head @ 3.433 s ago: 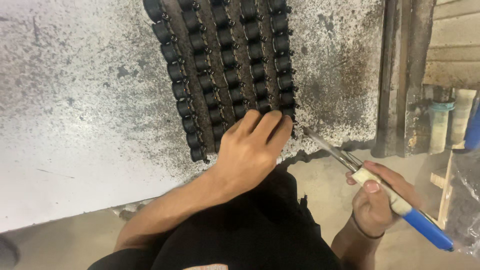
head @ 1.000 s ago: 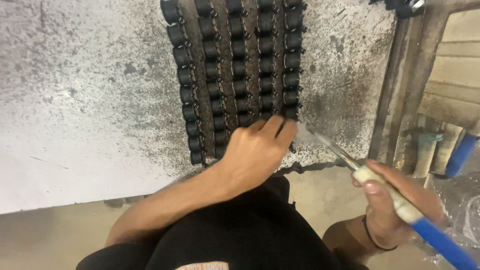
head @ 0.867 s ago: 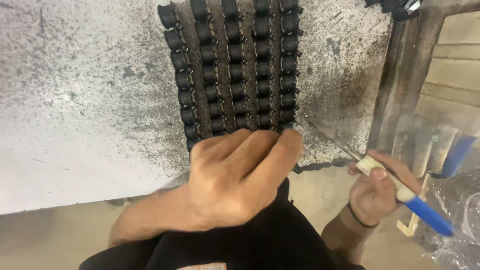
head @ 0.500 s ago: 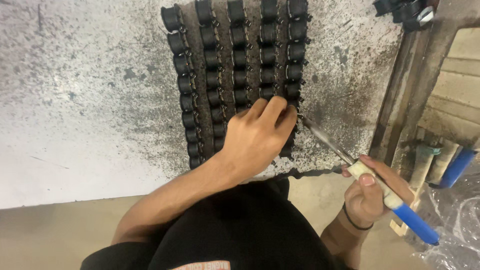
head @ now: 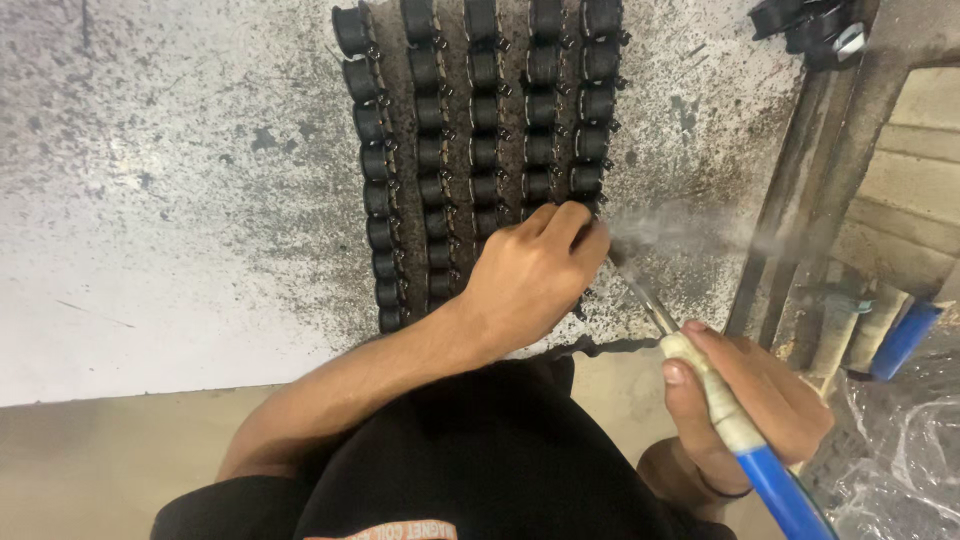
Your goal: The person arranges black cylindrical components in rows on the workbench, then uses a soldering iron to solder wires to each component one at a time, with smoke rising as they work. They continue soldering across the grid of parts throughout the episode.
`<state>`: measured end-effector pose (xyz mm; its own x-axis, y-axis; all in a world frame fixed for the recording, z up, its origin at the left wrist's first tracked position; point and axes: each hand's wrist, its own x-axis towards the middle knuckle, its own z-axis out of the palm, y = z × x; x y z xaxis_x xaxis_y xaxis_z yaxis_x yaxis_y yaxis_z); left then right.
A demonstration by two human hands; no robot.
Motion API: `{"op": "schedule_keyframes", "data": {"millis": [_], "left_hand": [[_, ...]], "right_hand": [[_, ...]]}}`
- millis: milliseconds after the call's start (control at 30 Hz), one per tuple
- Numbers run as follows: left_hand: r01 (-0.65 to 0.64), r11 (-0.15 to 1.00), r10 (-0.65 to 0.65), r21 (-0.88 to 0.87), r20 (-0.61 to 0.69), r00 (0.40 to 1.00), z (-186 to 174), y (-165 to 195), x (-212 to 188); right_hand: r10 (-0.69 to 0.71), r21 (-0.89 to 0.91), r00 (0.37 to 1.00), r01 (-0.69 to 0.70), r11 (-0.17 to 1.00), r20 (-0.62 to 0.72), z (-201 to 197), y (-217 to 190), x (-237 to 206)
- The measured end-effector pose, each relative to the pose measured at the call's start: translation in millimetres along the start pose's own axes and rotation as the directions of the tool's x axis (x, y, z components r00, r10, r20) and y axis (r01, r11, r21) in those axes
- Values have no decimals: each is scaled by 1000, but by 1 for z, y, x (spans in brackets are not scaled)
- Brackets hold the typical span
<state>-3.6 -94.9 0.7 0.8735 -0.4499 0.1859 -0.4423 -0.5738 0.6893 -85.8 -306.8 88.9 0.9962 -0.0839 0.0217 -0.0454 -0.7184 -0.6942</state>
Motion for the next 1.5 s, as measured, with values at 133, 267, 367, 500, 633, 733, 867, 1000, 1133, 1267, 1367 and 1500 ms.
{"op": "schedule_keyframes", "data": {"millis": [133, 267, 367, 500, 633, 733, 867, 1000, 1133, 1267, 1367, 1500], "left_hand": [[31, 999, -30, -23, 35, 999, -60, 19, 19], [-125, 992, 125, 12, -203, 971, -118, 32, 32], [-110, 992, 119, 69, -139, 983, -91, 16, 44], [5, 991, 10, 137, -104, 994, -34, -11, 25], [15, 995, -11, 102, -47, 999, -11, -16, 9], [7, 995, -6, 104, -18, 1000, -9, -15, 14], [7, 997, -6, 73, -7, 1000, -1, -12, 19], [5, 1000, -5, 9, -32, 999, 7, -14, 18], [51, 997, -53, -62, -19, 998, -24, -7, 23], [-45, 999, 45, -8, -38, 998, -100, 12, 41], [-177, 969, 223, 173, -305, 926, -136, 21, 58], [-158, 952, 243, 263, -333, 911, -94, -1, 80]], "right_hand": [[55, 289, 991, -18, 957, -121, -2, 17, -2], [151, 602, 921, 106, 792, -360, 37, 60, -12], [160, 627, 900, 146, 765, -405, 51, 83, -22], [121, 592, 914, 146, 793, -388, 52, 89, -28], [144, 564, 917, 100, 820, -371, 50, 77, -19], [92, 536, 937, 110, 837, -336, 51, 57, -7], [-57, 222, 978, 103, 970, -203, 31, 15, 14], [-119, -80, 991, 124, 989, 67, 8, -21, 28], [-52, 186, 998, 56, 981, -27, 4, -13, 36], [221, 606, 945, -30, 795, -242, 28, 24, 29], [311, 727, 902, 5, 687, -300, 45, 47, 18], [216, 703, 915, 96, 704, -342, 52, 61, 13]]}}
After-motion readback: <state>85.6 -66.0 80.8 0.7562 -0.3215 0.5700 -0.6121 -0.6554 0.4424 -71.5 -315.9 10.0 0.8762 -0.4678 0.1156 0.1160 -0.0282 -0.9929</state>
